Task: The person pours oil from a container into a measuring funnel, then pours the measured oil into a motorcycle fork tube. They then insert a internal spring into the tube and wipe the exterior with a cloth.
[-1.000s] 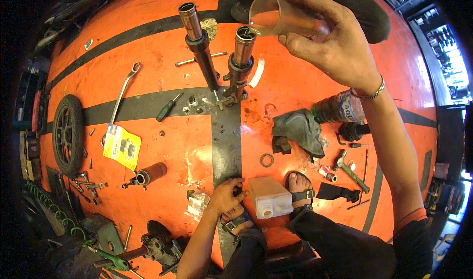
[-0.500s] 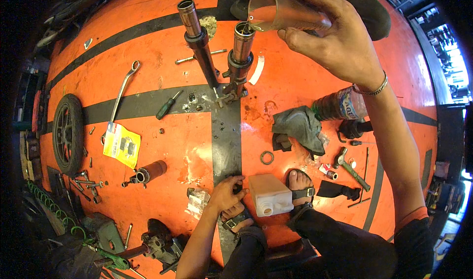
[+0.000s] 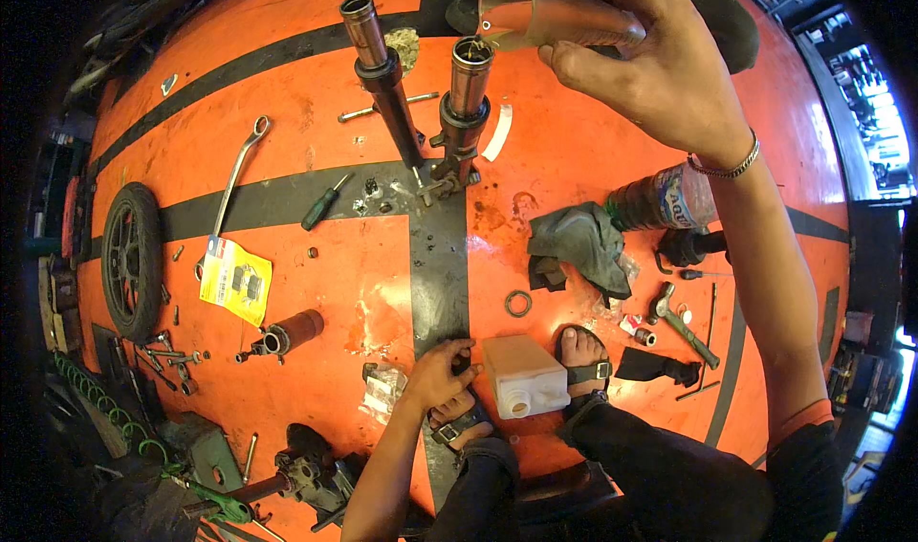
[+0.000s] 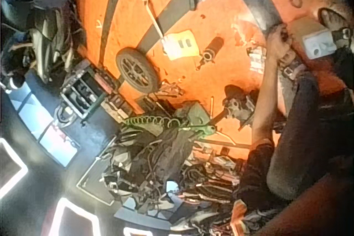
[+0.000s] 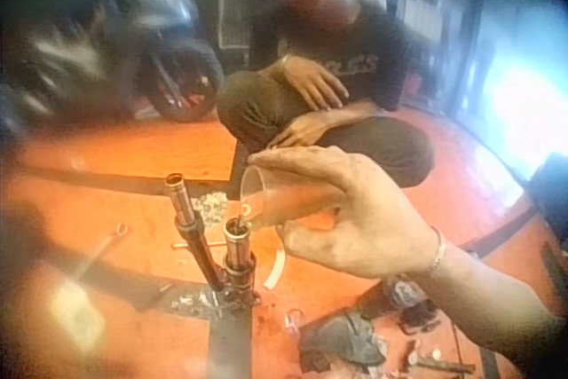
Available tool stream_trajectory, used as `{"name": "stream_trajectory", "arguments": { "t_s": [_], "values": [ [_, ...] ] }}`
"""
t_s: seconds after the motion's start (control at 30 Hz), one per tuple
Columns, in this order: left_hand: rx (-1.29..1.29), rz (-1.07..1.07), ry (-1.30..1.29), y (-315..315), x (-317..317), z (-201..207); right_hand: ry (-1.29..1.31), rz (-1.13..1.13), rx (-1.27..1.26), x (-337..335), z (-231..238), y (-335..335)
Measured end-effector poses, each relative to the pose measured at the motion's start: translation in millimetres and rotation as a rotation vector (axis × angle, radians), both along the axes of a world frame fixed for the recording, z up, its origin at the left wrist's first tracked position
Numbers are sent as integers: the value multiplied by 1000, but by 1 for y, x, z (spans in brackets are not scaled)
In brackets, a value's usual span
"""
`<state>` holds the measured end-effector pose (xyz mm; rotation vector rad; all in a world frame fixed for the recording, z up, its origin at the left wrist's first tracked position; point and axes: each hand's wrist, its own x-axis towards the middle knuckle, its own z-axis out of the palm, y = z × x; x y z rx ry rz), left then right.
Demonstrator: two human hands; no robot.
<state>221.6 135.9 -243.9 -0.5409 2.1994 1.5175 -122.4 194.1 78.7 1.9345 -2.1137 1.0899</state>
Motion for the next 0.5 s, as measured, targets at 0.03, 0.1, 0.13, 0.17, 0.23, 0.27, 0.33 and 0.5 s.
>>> {"name": "stream_trajectory", "arguments": {
  "t_s": [0.03, 0.1, 0.13, 0.17, 0.23, 0.27, 0.33, 0.5],
  "values": [
    [-7, 0, -7, 0, 2, 1, -22, 3, -2, -3, -4, -2],
    [5, -3, -5, 2, -3, -1, -81, -1, 2, -19, -12, -4],
    [11, -5, -3, 3, -5, -3, -74, 5, 1, -23, -13, -3],
    [3, -5, -2, 2, -3, -4, -78, 16, -5, -25, -16, -6],
    [-12, -4, 3, 2, 0, -6, 5, 31, -16, -24, -16, -6],
    [-17, -5, 9, 2, 0, -6, 41, 27, -17, -21, -13, -5],
    [-2, 0, 0, 1, 0, -5, 45, -1, 1, -9, -6, -3],
    [-26, 14, 67, 2, 0, -6, -13, -1, -3, -20, -13, -6]
  ]
}}
